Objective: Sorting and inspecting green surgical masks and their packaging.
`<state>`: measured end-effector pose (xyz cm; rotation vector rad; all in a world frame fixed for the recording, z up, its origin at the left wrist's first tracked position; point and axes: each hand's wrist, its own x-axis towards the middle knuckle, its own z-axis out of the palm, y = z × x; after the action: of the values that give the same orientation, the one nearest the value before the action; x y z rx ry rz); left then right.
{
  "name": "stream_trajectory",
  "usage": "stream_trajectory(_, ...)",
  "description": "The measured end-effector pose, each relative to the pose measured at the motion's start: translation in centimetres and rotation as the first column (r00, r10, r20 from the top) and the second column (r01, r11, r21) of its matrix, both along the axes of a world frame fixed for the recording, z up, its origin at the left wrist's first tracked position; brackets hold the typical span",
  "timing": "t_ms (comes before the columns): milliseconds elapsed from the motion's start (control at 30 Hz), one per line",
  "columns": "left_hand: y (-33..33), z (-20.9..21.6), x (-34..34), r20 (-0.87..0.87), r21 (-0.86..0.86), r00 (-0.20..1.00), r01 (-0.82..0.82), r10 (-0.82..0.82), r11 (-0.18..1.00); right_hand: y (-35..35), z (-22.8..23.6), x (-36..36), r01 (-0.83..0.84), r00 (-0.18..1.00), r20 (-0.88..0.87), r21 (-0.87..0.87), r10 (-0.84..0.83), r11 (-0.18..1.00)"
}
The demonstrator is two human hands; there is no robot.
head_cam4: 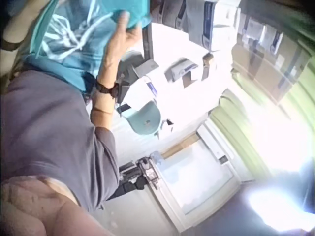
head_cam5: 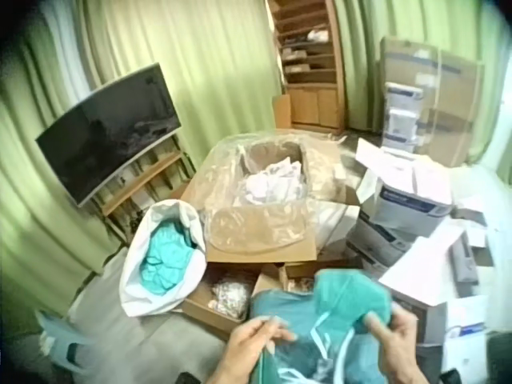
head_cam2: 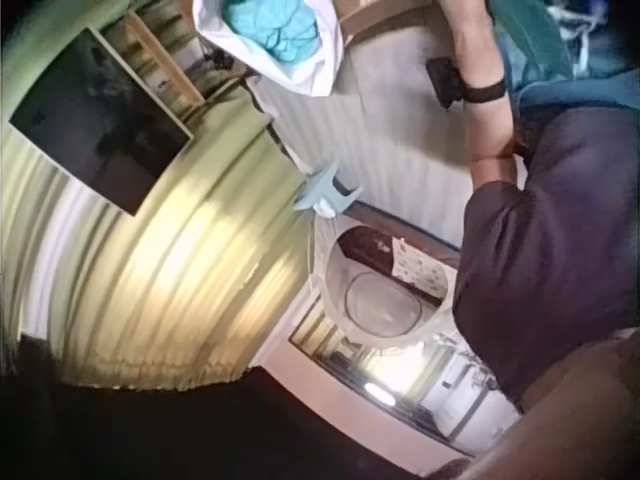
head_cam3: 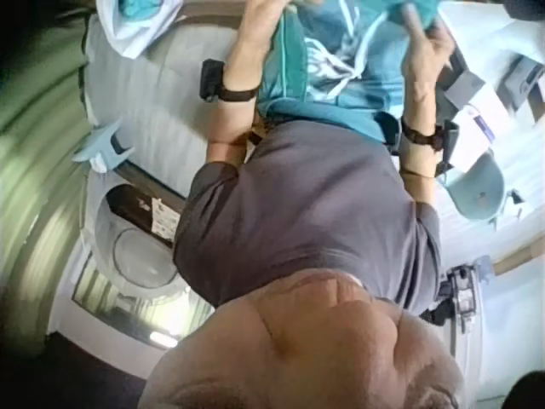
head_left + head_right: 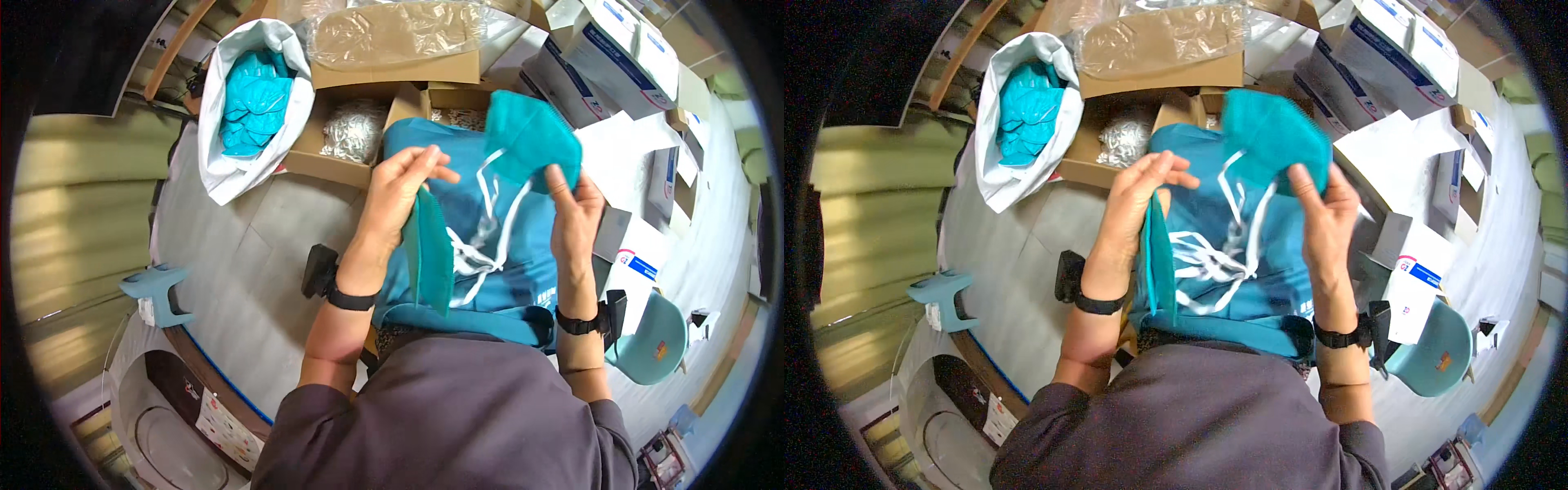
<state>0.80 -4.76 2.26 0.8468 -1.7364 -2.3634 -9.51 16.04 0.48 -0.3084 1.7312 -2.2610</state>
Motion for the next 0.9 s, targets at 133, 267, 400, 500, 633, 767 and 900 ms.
stream_trajectory(133,1.6,-3.8,1.4,0.155,0.14,0.984,0.065,-0.087,0.988,1.7,-0.2,-1.6,0.046,0.999,0.029,-0.033,-0.045,0.998)
stream_trajectory(267,5.4,-12.6,2.7,0.332,-0.456,0.909,0.387,-0.25,0.802,1.0,-0.2,-1.5,0.039,0.987,0.156,-0.11,-0.021,0.993)
stream_trajectory(400,6.2,-8.0,3.1,0.208,-0.959,0.973,0.224,-0.103,0.174,1.0,-0.2,-1.5,0.038,0.988,0.148,-0.033,-0.033,0.999)
stream_trajectory(500,5.2,-4.5,0.7,-0.15,-0.832,0.988,-0.114,-0.023,0.543,0.6,-0.1,-1.0,0.02,0.992,0.121,-0.022,-0.017,1.0)
stream_trajectory(633,4.8,-3.3,-1.5,-0.321,-0.354,0.947,-0.117,-0.003,0.928,-0.2,-0.2,-0.6,-0.023,0.997,0.077,-0.035,0.026,0.999)
stream_trajectory(767,5.0,-3.2,-1.9,-0.247,-0.139,0.968,-0.088,0.051,0.986,-0.9,0.3,-0.5,0.005,0.998,0.058,0.012,-0.006,1.0)
stream_trajectory(900,6.0,-3.6,-2.2,-0.277,-0.07,0.961,-0.002,-0.017,0.998,-1.5,0.4,-0.5,0.019,0.995,0.097,0.003,-0.019,1.0)
